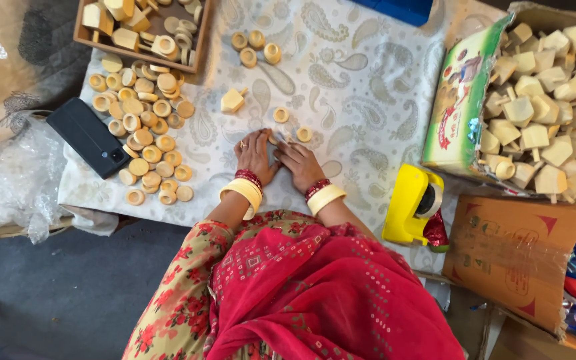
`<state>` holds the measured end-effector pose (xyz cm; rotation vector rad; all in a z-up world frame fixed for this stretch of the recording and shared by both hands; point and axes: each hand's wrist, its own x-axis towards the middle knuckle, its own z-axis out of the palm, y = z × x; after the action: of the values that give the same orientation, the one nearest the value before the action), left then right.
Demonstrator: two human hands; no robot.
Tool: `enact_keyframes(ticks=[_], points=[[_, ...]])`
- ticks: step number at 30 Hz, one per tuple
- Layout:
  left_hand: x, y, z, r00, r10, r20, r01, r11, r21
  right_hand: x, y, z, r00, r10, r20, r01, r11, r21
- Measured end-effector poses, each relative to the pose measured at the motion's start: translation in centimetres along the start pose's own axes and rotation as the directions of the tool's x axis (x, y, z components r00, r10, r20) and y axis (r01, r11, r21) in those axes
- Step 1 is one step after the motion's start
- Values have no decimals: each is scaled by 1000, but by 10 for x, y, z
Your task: Sorting and arranging small wooden caps and pegs on a table.
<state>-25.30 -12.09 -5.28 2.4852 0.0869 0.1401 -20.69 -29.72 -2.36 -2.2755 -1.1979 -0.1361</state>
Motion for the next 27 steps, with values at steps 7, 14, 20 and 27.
enact_keyframes(ticks=[7, 14, 20, 27], points=[[-2, 0, -5, 983, 165, 75, -169, 985, 45, -44, 19, 15, 999, 51, 4, -51, 996, -74], [0, 17, -30, 943, 301, 146, -310, 950, 46, -35, 1, 13, 881, 471, -49, -446, 861, 245], [1, 10, -13, 931, 316, 181, -337, 936, 104, -43, 15, 24, 795, 606, 35, -525, 656, 543], [18, 14, -24, 948, 243, 207, -261, 963, 66, -30, -3, 21, 893, 409, -187, -358, 898, 257]])
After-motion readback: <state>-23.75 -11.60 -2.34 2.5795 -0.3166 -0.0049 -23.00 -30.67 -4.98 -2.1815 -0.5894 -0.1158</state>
